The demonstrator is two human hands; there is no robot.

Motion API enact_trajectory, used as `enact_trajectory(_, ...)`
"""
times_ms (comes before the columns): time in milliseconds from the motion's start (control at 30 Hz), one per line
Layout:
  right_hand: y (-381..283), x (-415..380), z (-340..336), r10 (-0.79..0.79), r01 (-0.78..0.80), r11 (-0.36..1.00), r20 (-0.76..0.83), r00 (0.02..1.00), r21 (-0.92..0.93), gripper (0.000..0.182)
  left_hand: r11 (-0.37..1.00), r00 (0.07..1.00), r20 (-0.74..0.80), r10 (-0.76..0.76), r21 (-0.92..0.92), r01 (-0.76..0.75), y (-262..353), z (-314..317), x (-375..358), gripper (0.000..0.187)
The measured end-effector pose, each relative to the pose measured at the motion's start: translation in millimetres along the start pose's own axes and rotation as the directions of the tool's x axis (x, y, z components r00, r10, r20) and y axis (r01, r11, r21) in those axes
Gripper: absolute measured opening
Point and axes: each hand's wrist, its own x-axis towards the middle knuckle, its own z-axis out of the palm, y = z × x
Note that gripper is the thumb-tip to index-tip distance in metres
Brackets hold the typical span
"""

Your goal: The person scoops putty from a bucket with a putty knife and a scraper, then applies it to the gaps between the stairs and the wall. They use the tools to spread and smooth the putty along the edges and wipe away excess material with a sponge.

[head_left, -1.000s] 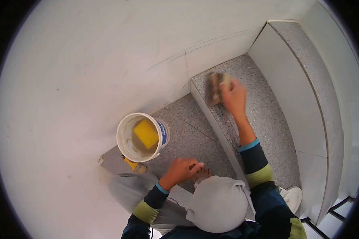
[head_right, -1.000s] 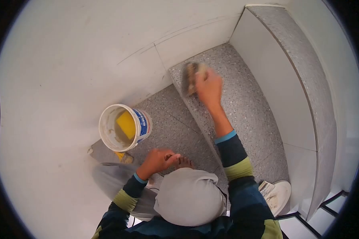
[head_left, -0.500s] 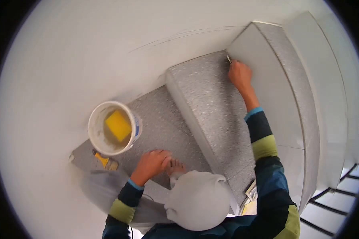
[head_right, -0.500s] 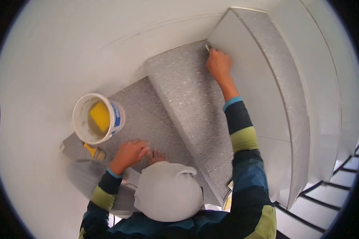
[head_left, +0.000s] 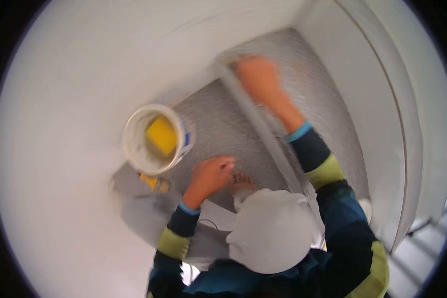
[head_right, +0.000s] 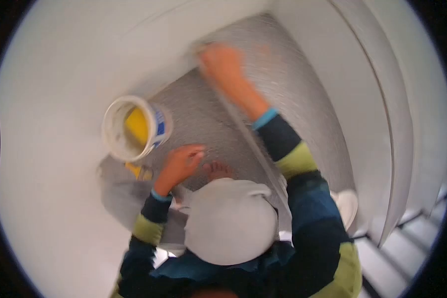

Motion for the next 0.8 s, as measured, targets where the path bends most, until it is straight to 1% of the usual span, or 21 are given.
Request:
enact_trajectory(33, -13.0, -12.7, -1.9, -0.152, 0.149, 0.984, 0.026, 0.988, 0.102, 0.011, 0.992, 0.992, 0.035, -0.119, -0.040, 0.120, 9.4, -5.6, 6.3, 0.026)
enact_trajectory(67, -27.7, -28.0, 11.8, -0.143, 0.178, 0.944, -0.143, 0.979, 0.278, 0.012, 0.966, 0.966, 0.091, -0.241, -0.073, 0.248, 17.1, -10.3, 7.8, 0.030)
enact_trajectory(100, -39.1, -41.3, 9.2, -0.134, 0.181, 0.908, -0.146, 0.980, 0.377, 0.013, 0.839, 0.955, -0.003, -0.296, -0.480, 0.259, 0.0, -0.9, 5.8, 0.034)
enact_trajectory(133, -49.3, -59.1, 6.0, -0.085, 0.174, 0.897, -0.228, 0.970, 0.407, 0.015, 0.556, 0.908, -0.027, -0.419, -0.798, 0.233, -14.3, 13.1, 5.2, 0.040)
enact_trajectory(167, -56.5, -74.7, 15.0, 0.152, 0.074, 0.737, -0.271, 0.950, 0.672, 0.016, 0.208, 0.900, 0.131, -0.415, -0.950, 0.234, 2.0, 13.0, 7.6, 0.042)
enact_trajectory(200, -58.9, -88.6, 25.6, 0.237, -0.092, 0.627, -0.078, 0.968, 0.774, 0.018, -0.169, 0.877, 0.279, -0.391, -0.958, 0.230, 16.4, 9.8, 13.0, 0.044)
enact_trajectory(233, -58.6, -97.6, 41.5, 0.274, -0.238, 0.477, 0.115, 0.955, 0.846, 0.021, -0.173, 0.875, 0.336, -0.349, -0.941, 0.293, 8.9, 16.4, 16.5, 0.044)
enact_trajectory(267, -50.9, -109.4, 41.0, 0.323, -0.258, 0.473, 0.107, 0.940, 0.843, 0.021, -0.120, 0.833, 0.300, -0.465, -0.953, 0.277, -4.2, 23.2, 16.5, 0.039)
enact_trajectory(300, -42.6, -126.8, 36.2, 0.354, -0.262, 0.559, 0.060, 0.933, 0.787, 0.023, -0.057, 0.780, 0.240, -0.578, -0.965, 0.255, -18.9, 28.4, 15.7, 0.035)
enact_trajectory(333, -33.7, -144.8, 28.9, 0.372, -0.270, 0.639, 0.017, 0.928, 0.720, 0.027, -0.051, 0.781, 0.260, -0.568, -0.958, 0.283, -41.4, 29.8, 15.9, 0.035)
enact_trajectory(400, 3.4, -179.4, 2.7, 0.427, -0.183, 0.638, -0.146, 0.893, 0.748, 0.031, 0.203, 0.631, 0.246, -0.736, -0.809, 0.552, -79.3, 37.1, 15.1, 0.032)
enact_trajectory(433, 21.0, -201.7, -19.3, 0.441, -0.187, 0.619, -0.140, 0.887, 0.763, 0.030, 0.271, 0.603, 0.237, -0.762, -0.729, 0.628, -87.6, 37.5, 15.0, 0.033)
enact_trajectory(467, 40.1, -223.3, -40.2, 0.456, -0.193, 0.606, -0.138, 0.879, 0.772, 0.029, 0.329, 0.617, 0.235, -0.751, -0.677, 0.658, -92.6, 39.7, 18.6, 0.034)
enact_trajectory(533, 70.7, -274.9, -72.0, 0.565, -0.332, 0.565, -0.061, 0.823, 0.755, 0.022, 0.465, 0.677, 0.225, -0.700, -0.576, 0.672, -93.7, 41.9, 26.5, 0.036)
enact_trajectory(600, 95.5, -332.0, -105.8, 0.641, -0.430, 0.629, -0.120, 0.758, 0.648, 0.016, 0.614, 0.767, 0.216, -0.604, -0.487, 0.621, -79.8, 44.6, 30.7, 0.038)
enact_trajectory(633, 105.9, -362.6, -116.0, 0.716, -0.504, 0.620, -0.170, 0.677, 0.601, 0.014, 0.676, 0.810, 0.231, -0.539, -0.455, 0.580, -68.4, 46.6, 32.2, 0.039)
enact_trajectory(667, 112.3, -391.4, -129.4, 0.812, -0.609, 0.557, -0.219, 0.540, 0.565, 0.013, 0.732, 0.851, 0.249, -0.463, -0.434, 0.526, -54.7, 46.6, 32.2, 0.040)
enact_trajectory(700, 118.5, -426.6, -135.5, 0.886, -0.688, 0.462, -0.267, 0.378, 0.559, 0.013, 0.774, 0.883, 0.276, -0.379, -0.429, 0.466, -37.6, 46.4, 34.3, 0.042)
enact_trajectory(733, 117.5, -452.9, -145.4, 0.927, -0.722, 0.364, -0.309, 0.215, 0.588, 0.013, 0.803, 0.906, 0.310, -0.289, -0.436, 0.405, -16.2, 45.8, 39.0, 0.043)
enact_trajectory(767, 115.7, -481.3, -148.4, 0.935, -0.748, 0.282, -0.345, 0.075, 0.601, 0.015, 0.813, 0.910, 0.363, -0.201, -0.455, 0.362, 5.9, 45.9, 44.2, 0.044)
enact_trajectory(800, 107.8, -505.2, -148.5, 0.946, -0.773, 0.162, -0.320, -0.056, 0.613, 0.018, 0.814, 0.900, 0.421, -0.110, -0.482, 0.325, 30.5, 50.6, 51.2, 0.046)
